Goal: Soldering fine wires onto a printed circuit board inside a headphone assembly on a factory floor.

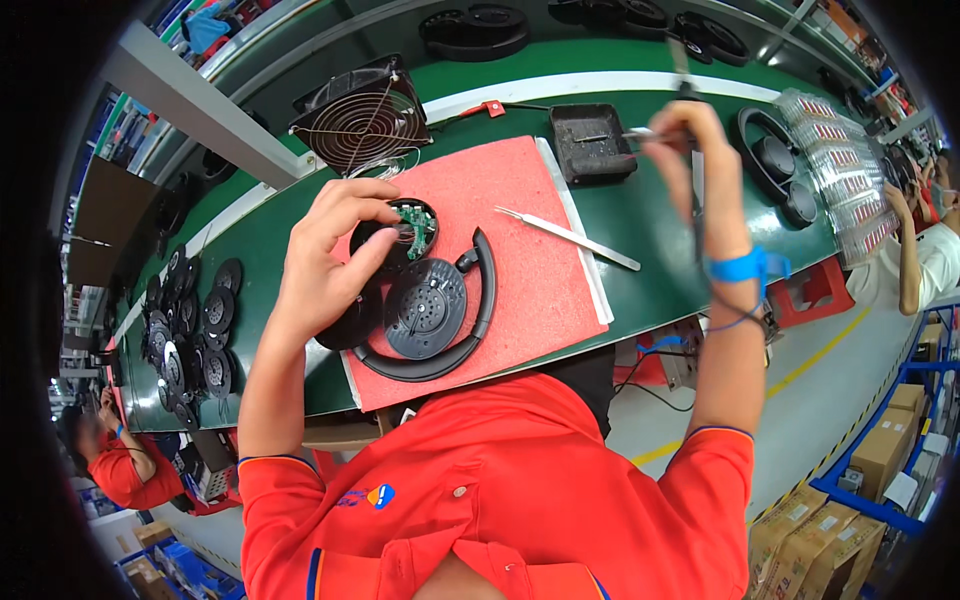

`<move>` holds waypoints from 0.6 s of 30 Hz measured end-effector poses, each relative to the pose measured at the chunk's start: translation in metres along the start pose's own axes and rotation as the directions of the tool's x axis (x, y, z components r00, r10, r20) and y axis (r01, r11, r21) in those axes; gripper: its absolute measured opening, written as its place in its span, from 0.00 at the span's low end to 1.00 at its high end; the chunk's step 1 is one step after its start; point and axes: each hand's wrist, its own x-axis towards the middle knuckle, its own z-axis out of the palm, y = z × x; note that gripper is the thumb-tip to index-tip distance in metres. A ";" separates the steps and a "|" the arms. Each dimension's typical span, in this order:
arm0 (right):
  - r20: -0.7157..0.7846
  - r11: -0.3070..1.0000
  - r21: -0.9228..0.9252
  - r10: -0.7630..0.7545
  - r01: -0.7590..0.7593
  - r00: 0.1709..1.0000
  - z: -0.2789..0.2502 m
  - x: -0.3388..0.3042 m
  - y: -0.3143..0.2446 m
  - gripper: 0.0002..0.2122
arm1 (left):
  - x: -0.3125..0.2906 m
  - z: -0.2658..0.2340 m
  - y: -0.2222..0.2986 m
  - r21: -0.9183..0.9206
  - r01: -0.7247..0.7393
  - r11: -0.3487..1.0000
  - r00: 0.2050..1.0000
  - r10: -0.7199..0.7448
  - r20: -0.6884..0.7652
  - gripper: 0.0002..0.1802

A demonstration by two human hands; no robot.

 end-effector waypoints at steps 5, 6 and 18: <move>0.162 0.903 0.325 -0.346 0.282 0.924 0.081 -0.013 -0.113 0.12 | -0.002 0.017 0.027 -0.242 0.075 0.967 0.994 -0.092 -0.059 0.09; 0.171 0.883 0.393 -0.343 0.256 0.923 0.090 -0.013 -0.126 0.14 | -0.006 0.020 0.024 -0.374 0.160 0.914 0.980 -0.193 -0.053 0.09; 0.186 0.881 0.472 -0.078 -0.020 0.979 0.124 -0.011 -0.138 0.13 | -0.023 0.010 0.001 -0.701 0.276 0.658 0.922 -0.386 0.000 0.11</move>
